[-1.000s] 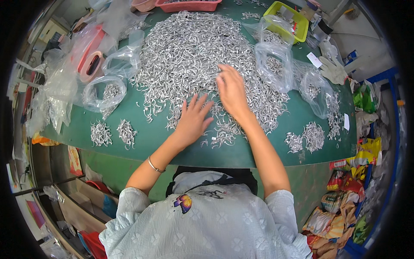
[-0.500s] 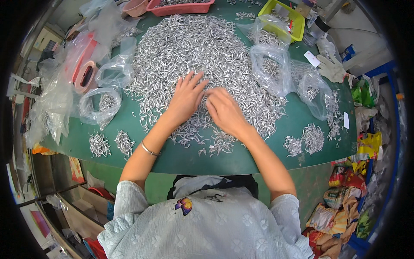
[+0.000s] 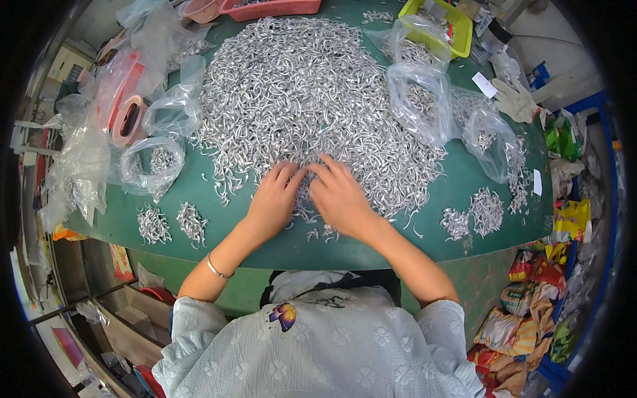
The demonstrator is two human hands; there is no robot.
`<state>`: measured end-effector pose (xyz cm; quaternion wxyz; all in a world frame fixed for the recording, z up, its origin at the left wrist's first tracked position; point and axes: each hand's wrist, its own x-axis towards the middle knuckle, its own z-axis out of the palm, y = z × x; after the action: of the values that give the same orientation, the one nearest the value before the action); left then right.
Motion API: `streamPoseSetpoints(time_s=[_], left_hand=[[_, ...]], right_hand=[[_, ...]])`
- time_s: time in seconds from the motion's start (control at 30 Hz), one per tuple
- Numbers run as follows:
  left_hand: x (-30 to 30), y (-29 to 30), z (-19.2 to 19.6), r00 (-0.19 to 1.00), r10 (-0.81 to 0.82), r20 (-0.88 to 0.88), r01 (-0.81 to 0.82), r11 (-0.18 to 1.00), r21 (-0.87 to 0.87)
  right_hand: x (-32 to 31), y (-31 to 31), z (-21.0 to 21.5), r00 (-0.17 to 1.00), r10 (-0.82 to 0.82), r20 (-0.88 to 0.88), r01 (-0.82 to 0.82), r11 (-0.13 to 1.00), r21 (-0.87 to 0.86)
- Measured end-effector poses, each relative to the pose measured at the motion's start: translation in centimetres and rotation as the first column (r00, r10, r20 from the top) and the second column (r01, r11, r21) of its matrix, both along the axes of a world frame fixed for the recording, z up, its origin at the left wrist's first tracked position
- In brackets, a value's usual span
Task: The person sorts small metal hooks by hand from a large pile on a green workbench, picking up individual pieces and moving them into smaller groups.
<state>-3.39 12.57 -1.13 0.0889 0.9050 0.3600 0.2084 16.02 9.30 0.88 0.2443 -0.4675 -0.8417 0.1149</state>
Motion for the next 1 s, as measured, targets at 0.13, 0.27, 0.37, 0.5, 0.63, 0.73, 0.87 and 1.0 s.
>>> streamPoseSetpoints(time_s=[0.13, 0.27, 0.37, 0.5, 0.63, 0.73, 0.87, 1.0], left_hand=[[-0.9, -0.7, 1.4, 0.996, 0.057, 0.072, -0.045, 0.987, -0.156], [1.9, 2.3, 1.9, 0.990, 0.109, 0.088, -0.106, 0.994, -0.038], [2.5, 2.5, 0.9, 0.996, 0.082, 0.021, -0.082, 0.996, -0.020], [0.4, 0.4, 0.5, 0.999, 0.031, 0.017, -0.029, 0.995, -0.095], [-1.4, -2.0, 1.2, 0.999, 0.033, 0.040, -0.027, 0.990, -0.139], [-2.3, -4.2, 1.1, 0.997, 0.054, 0.048, -0.045, 0.983, -0.179], [-3.6, -6.0, 1.4, 0.996, 0.082, 0.028, -0.075, 0.978, -0.193], [-3.0, -5.6, 2.4, 0.992, 0.102, 0.074, -0.081, 0.968, -0.238]], right_hand=[[0.7, -0.4, 1.1, 0.955, -0.016, -0.295, -0.062, 0.965, -0.254], [1.0, 3.0, 1.7, 0.962, -0.170, -0.213, 0.184, 0.981, 0.052], [0.9, 3.3, -0.5, 0.983, -0.148, -0.107, 0.151, 0.988, 0.020], [0.6, 0.8, 0.3, 0.999, -0.020, -0.026, 0.019, 1.000, -0.019], [0.7, -2.0, 0.9, 0.996, 0.067, -0.050, -0.075, 0.985, -0.158], [1.0, -3.7, 1.6, 0.994, 0.106, 0.010, -0.102, 0.974, -0.204], [2.2, -4.5, 3.3, 0.992, 0.104, -0.077, -0.124, 0.933, -0.336], [3.1, -3.4, 3.5, 0.994, 0.030, -0.105, -0.059, 0.956, -0.287]])
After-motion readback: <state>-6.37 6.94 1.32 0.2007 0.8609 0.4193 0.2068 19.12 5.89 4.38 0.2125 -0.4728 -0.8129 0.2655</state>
